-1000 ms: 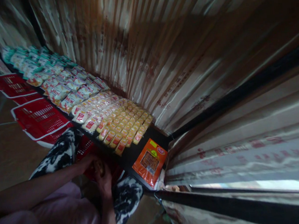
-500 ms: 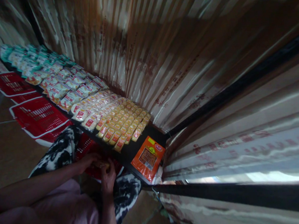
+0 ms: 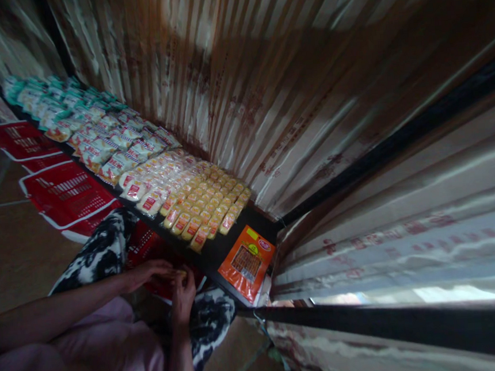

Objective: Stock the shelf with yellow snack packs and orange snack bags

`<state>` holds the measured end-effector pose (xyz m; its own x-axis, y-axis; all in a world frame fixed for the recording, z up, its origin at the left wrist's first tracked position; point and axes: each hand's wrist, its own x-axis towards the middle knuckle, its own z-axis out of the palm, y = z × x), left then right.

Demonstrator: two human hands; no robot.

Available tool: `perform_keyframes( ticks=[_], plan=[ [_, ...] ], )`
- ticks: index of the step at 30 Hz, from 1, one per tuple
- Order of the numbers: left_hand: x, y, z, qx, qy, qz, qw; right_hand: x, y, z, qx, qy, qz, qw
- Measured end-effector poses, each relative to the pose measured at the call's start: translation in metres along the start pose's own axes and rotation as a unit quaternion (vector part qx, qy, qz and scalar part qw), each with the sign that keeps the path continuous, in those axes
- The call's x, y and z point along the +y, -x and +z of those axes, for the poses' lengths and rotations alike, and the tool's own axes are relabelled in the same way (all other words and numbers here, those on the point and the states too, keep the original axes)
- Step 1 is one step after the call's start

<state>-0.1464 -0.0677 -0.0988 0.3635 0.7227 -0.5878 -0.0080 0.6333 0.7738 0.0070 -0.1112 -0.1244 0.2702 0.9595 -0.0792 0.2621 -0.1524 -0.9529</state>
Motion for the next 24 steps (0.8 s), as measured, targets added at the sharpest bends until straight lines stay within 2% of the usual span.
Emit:
perform_keyframes(
  ticks=[4,8,13,18,24],
  plan=[
    [-0.002,-0.002,-0.001,-0.003,-0.012,-0.003,1.0,-0.005,-0.003,-0.002,0.0,-0.033,0.046,0.998],
    [-0.002,0.001,0.001,-0.011,-0.006,-0.011,1.0,-0.008,-0.003,-0.003,-0.034,-0.066,0.083,0.994],
    [-0.002,0.005,0.003,-0.005,0.007,-0.024,1.0,-0.008,-0.001,-0.004,-0.055,-0.106,0.088,0.989],
    [-0.013,-0.003,0.0,0.014,0.022,-0.046,0.999,-0.001,0.001,-0.001,-0.043,-0.121,0.048,0.991],
    [-0.022,-0.011,-0.001,0.035,0.043,-0.073,0.996,0.005,0.004,0.003,-0.032,-0.178,0.073,0.981]
  ],
)
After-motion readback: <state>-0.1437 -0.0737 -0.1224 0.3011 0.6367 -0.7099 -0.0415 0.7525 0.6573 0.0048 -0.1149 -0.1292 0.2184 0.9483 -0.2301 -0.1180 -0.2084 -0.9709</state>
